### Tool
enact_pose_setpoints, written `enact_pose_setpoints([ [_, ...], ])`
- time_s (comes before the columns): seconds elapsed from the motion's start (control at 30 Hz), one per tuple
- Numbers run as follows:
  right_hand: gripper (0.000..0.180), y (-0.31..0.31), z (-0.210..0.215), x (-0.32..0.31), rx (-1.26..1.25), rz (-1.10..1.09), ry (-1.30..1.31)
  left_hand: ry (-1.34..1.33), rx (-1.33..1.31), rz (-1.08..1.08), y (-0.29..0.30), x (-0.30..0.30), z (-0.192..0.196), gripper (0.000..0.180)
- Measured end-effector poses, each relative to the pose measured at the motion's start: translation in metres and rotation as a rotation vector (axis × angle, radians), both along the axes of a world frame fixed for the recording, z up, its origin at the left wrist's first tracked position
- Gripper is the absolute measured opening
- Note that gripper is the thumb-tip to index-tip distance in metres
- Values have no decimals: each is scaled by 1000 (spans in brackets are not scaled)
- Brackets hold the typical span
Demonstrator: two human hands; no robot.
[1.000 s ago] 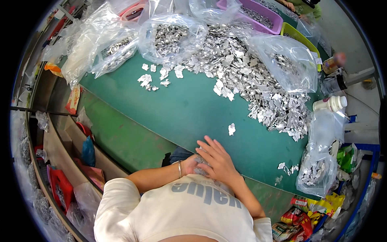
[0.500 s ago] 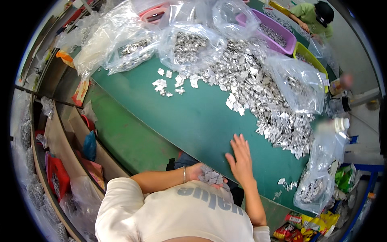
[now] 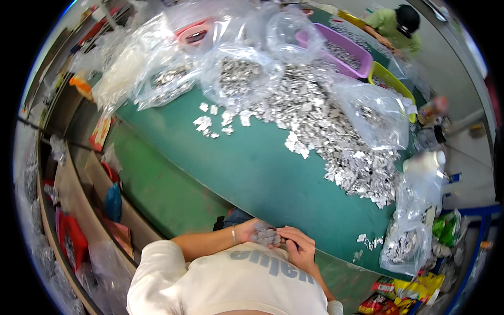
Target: The person picks up small silver-colored metal components from a large pile on a green workbench and places them into clear plastic bags by hand.
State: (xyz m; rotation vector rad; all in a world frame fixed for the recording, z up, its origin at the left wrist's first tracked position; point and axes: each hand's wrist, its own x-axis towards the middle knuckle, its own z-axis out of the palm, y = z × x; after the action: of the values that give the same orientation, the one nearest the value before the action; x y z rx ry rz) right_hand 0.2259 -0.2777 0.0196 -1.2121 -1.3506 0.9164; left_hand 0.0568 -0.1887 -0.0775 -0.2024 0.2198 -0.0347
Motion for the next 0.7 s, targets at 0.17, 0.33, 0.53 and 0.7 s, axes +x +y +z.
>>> enact_pose_setpoints([
  [0.17, 18, -7, -14, 3, -159, -235, 244, 376, 262, 64, 3, -30, 20, 37],
  [0.33, 19, 0, -21, -4, -200, -359, 393, 479, -2, 168, -9, -50, 20, 32],
  [0.53, 17, -11, -22, 9, -132, -380, 342, 553, -169, 244, 0, -42, 62, 24],
  [0.7, 18, -15, -14, 22, -80, -388, 409, 625, -71, 231, -1, -37, 91, 20],
])
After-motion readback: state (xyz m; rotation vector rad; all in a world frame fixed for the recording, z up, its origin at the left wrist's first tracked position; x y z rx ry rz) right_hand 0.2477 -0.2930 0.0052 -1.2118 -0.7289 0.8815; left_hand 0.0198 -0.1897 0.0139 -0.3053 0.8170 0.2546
